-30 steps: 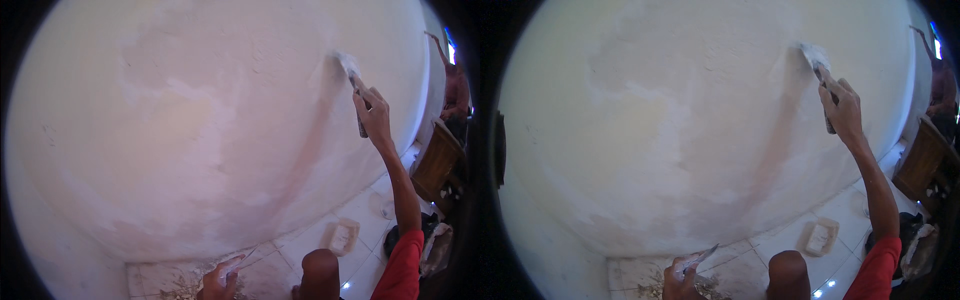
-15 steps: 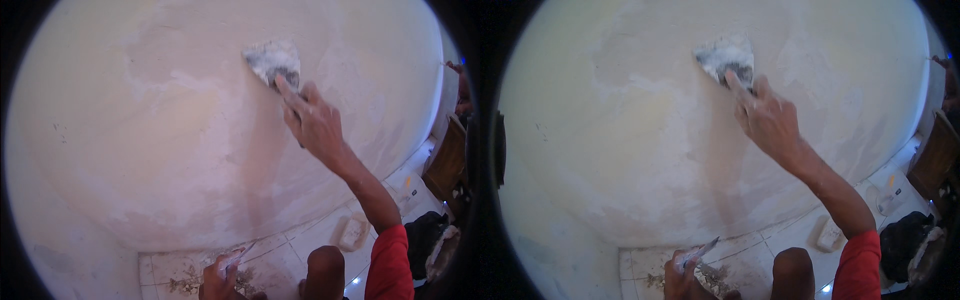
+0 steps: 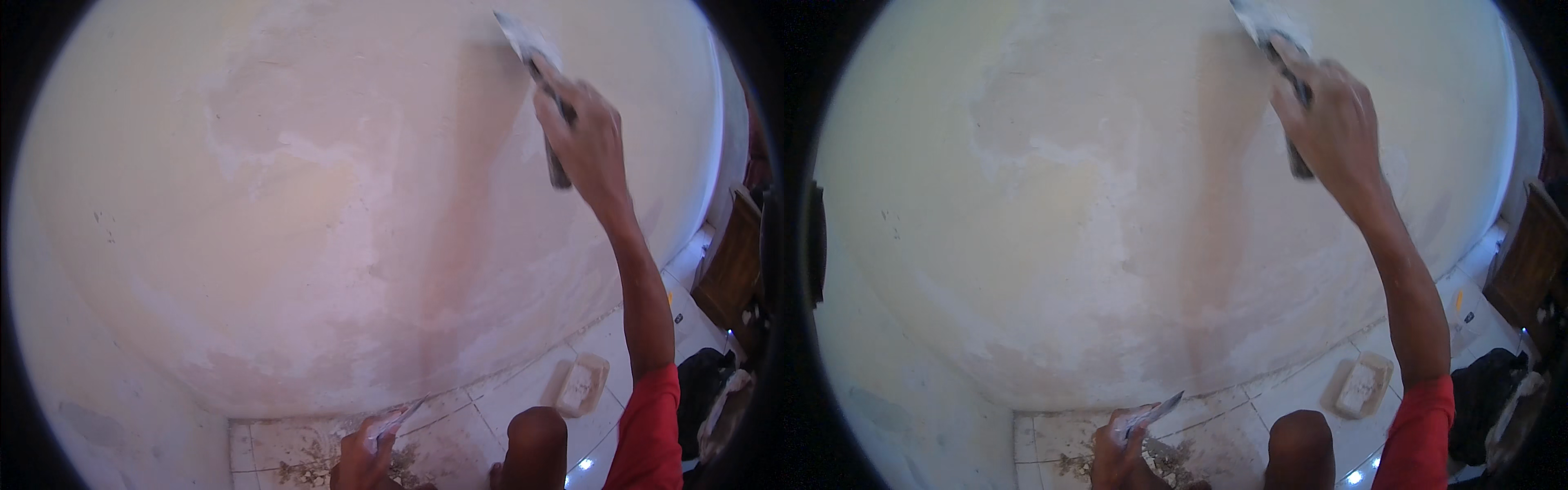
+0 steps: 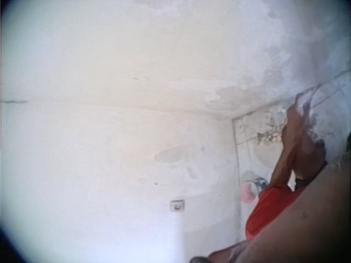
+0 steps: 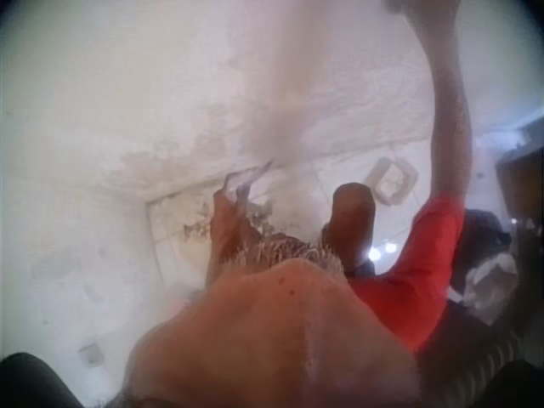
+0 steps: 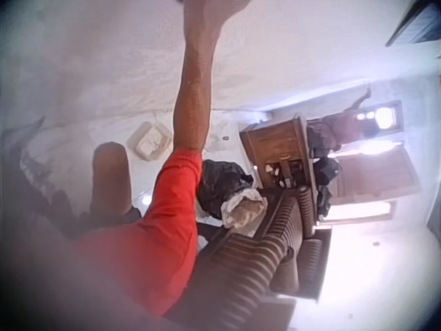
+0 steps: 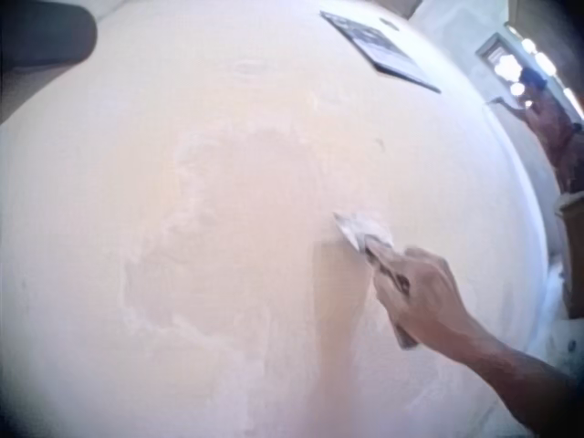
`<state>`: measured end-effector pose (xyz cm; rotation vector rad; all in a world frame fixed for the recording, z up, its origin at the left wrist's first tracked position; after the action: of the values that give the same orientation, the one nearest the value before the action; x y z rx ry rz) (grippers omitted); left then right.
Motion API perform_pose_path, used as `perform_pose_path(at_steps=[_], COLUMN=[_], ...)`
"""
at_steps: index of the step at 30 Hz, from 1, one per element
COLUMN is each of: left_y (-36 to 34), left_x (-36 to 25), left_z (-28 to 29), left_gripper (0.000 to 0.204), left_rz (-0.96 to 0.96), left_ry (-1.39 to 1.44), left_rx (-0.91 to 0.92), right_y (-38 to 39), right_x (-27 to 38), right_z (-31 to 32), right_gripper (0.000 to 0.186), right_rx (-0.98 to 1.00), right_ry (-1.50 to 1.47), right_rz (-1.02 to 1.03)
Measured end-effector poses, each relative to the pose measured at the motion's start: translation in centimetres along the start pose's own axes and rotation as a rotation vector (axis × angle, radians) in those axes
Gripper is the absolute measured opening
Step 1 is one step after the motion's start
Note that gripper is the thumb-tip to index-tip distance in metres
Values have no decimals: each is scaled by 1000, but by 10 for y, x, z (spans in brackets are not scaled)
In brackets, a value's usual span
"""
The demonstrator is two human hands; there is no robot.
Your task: The person applies putty to a wall using putty knives, repeatedly scooping paste from a container onto a putty knife and smoothing it onto the wall surface.
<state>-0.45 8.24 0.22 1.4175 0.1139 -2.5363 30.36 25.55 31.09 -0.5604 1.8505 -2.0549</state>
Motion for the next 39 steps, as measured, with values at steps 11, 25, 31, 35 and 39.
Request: perform_pose_path(at_steps=[11, 25, 31, 35, 39], left_y=[-5, -3, -4, -6, -6], left_x=[12, -5, -6, -5, -9], left_z=[1, 2, 0, 1, 1], left_gripper=[32, 31, 31, 31, 31], left_rz=[-16, -144, -129, -128, -136], left_ry=[12, 98, 105, 95, 99], left_rx=[-34, -15, -4, -13, -1], right_y=[37, 7, -23, 21, 75], right_x=[68, -31, -26, 5, 21], right_z=[-54, 6, -13, -38, -57], right_gripper=[47, 45, 45, 48, 51], right_rx=[102, 29, 140, 166, 160], right_ry=[-5, -28, -83, -22, -11], right_rz=[130, -193, -221, -7, 44])
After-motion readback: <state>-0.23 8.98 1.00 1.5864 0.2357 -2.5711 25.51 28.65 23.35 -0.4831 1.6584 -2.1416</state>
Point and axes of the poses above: each hand's wrist, its own y-axis away from the middle knuckle, its own z-axis out of the back of the hand, x = y × z, the point moved 6 cm from there along -y, towards the middle knuckle, and after that the axes turned 2 degrees about y, right-handed, at the moved point
